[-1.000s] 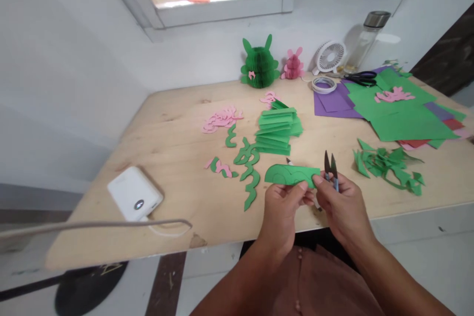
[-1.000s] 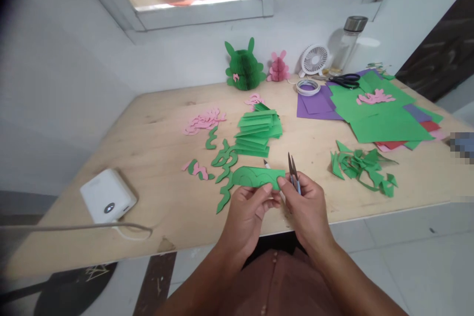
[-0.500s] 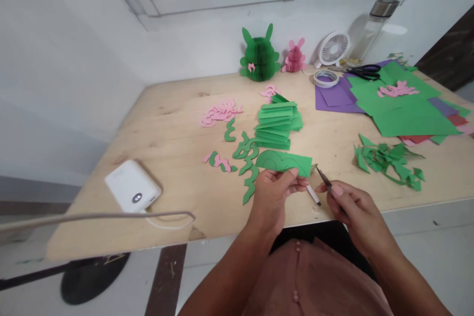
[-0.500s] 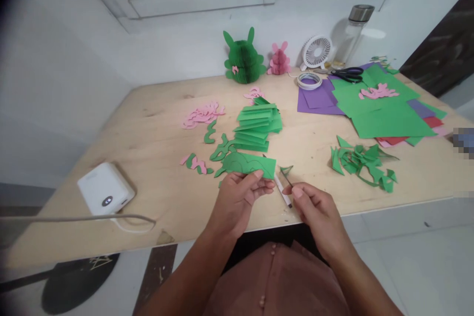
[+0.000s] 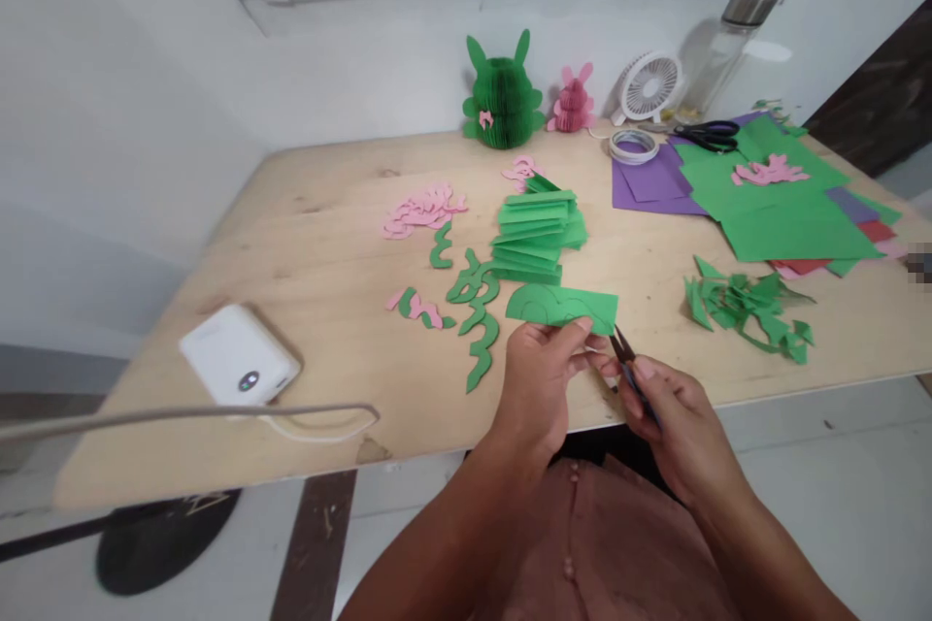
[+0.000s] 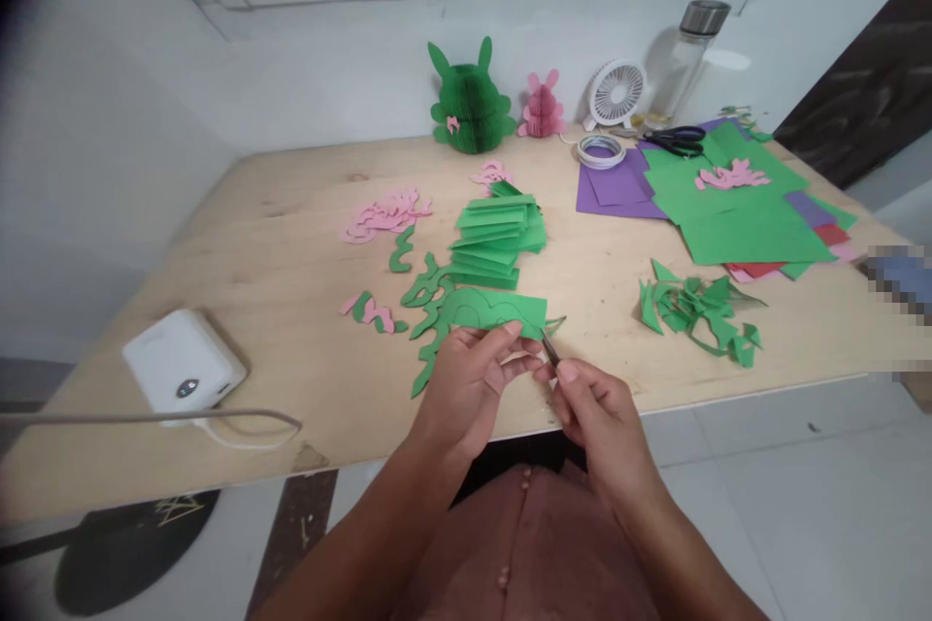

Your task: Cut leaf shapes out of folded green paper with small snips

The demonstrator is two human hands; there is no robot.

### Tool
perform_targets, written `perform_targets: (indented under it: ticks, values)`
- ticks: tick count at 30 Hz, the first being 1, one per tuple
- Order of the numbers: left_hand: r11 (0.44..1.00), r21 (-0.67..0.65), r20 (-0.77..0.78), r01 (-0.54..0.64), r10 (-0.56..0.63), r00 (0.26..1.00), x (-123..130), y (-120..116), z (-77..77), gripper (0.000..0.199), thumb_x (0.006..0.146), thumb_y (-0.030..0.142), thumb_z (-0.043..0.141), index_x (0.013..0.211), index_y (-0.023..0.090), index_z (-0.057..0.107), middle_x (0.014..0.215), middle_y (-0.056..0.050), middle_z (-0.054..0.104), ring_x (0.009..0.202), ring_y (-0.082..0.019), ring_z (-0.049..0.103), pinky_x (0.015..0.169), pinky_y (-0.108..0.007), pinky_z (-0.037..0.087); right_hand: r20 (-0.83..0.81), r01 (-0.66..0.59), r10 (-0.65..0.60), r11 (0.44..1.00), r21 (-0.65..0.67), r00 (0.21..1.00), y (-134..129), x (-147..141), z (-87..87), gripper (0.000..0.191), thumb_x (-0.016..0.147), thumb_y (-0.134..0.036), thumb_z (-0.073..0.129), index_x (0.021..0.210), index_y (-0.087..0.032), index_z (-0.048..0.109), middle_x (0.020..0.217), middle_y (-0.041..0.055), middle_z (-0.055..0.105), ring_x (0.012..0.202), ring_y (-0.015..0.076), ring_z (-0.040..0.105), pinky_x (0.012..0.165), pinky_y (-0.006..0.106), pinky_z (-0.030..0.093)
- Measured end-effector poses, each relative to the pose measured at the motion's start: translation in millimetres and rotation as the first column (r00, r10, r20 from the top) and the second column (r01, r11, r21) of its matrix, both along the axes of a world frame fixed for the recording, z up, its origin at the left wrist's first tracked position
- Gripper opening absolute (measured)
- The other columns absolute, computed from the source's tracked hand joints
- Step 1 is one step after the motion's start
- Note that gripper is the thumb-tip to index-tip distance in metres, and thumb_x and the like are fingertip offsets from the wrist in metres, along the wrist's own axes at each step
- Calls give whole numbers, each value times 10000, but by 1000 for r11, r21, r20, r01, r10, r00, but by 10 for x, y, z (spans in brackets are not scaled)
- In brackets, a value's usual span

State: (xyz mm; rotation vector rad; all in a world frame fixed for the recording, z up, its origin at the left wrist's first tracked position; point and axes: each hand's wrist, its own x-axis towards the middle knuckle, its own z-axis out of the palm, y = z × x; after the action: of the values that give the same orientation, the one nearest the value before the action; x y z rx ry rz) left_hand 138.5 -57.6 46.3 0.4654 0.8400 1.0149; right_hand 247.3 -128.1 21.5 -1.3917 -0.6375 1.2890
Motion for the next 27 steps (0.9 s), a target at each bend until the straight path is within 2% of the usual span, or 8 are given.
perform_targets:
  ticks: [5, 19, 27]
  values:
    - [1000, 3, -42, 2, -2, 999, 29, 12, -4, 136, 644, 223, 714, 640, 125, 620, 575, -22, 625, 568, -139, 609, 591, -263, 486, -42, 26, -26, 1000, -5, 999, 12, -12, -31, 407, 768, -538, 673, 705, -138, 637, 495, -64, 360, 424, 36, 194, 393, 197, 97]
    - [1000, 7, -72, -9, 10, 997, 79, 40, 39, 136, 609, 227, 710, 650, 132, 622, 569, -5, 610, 542, -127, 585, 552, -257, 477, -36, 103, -104, 994, -31, 994, 58, -28, -25, 437, 709, -561, 715, 715, -126, 673, 479, -63, 371, 408, 30, 212, 381, 187, 104]
    - [1000, 5, -81, -4, 4, 997, 85, 40, 57, 138, 609, 232, 712, 649, 131, 626, 572, -3, 615, 547, -122, 589, 548, -246, 476, -33, 109, -109, 994, -21, 993, 48, -33, -31, 436, 716, -558, 713, 707, -124, 673, 471, -68, 360, 409, 29, 205, 390, 192, 104]
